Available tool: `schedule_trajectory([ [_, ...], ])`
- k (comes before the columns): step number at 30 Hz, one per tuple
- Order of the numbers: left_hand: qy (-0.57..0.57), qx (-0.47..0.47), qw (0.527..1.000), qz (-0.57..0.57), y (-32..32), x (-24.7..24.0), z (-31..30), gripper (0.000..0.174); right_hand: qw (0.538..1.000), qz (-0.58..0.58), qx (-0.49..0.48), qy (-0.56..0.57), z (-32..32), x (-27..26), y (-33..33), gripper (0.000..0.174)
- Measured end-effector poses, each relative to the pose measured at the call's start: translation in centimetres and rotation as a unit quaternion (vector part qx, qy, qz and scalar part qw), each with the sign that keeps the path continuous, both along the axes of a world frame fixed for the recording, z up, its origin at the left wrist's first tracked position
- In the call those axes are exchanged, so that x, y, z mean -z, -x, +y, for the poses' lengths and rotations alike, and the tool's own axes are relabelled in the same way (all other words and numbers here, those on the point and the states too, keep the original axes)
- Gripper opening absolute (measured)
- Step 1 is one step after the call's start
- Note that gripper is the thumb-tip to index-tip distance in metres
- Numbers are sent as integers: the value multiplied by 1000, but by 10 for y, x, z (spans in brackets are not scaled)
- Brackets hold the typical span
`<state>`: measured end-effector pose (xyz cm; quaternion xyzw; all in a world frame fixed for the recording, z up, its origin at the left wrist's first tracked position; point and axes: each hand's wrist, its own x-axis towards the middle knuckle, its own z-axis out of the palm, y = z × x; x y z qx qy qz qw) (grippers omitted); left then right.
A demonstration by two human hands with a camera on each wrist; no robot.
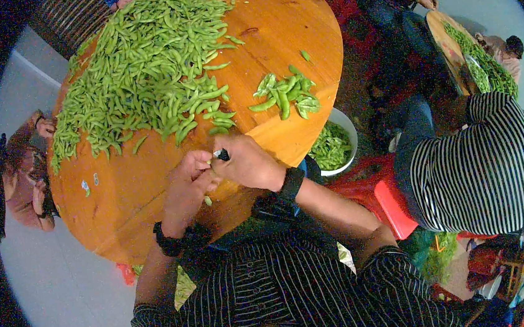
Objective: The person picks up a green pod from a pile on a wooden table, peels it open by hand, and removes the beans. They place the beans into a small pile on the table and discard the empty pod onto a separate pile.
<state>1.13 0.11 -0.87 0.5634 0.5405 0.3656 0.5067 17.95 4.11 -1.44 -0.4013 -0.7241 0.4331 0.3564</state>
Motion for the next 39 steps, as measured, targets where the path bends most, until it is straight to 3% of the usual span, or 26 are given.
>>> schedule_trajectory([
  [5, -29, -18, 999, 14, -4, 1, -2, 22, 998, 37, 6, 53, 1, 12, 5, 16],
  [10, 41, -25, 995, -89, 1, 2, 1, 22, 999, 20, -15, 48, 0, 4, 4, 15],
  [20, 95, 12, 989, -109, 8, -7, 3, 22, 993, 100, -36, 48, 2, 1, -2, 17],
  [23, 110, 1, 990, -90, 8, -10, 3, 21, 996, 70, -28, 53, 4, 1, -7, 14],
  [25, 9, 32, 991, 126, 10, -11, 3, 14, 1000, 17, -14, 4, 4, -2, -11, 11],
  [26, 7, 32, 991, 127, 11, -12, 3, 14, 998, -37, 1, -45, 5, -4, -15, 9],
  [28, -196, 71, 932, 298, 14, -14, -1, 13, 993, -89, 27, -75, 10, -1, -24, 8],
  [32, -254, 123, 908, 310, 13, -17, -4, 14, 964, -220, 98, -113, 20, -15, -46, 10],
  [33, -257, 131, 900, 326, 11, -17, -3, 14, 953, -226, 108, -169, 28, -14, -50, 11],
  [35, -262, 139, 892, 342, 8, -21, 1, 14, 940, -254, 144, -176, 30, -16, -58, 11],
  [37, -118, 151, 912, 362, 3, -31, 11, 14, 920, -283, 185, -200, 31, -19, -63, 13],
  [39, -139, 127, 924, 333, 0, -30, 22, 15, 923, -276, 198, -181, 25, -28, -59, 17],
])
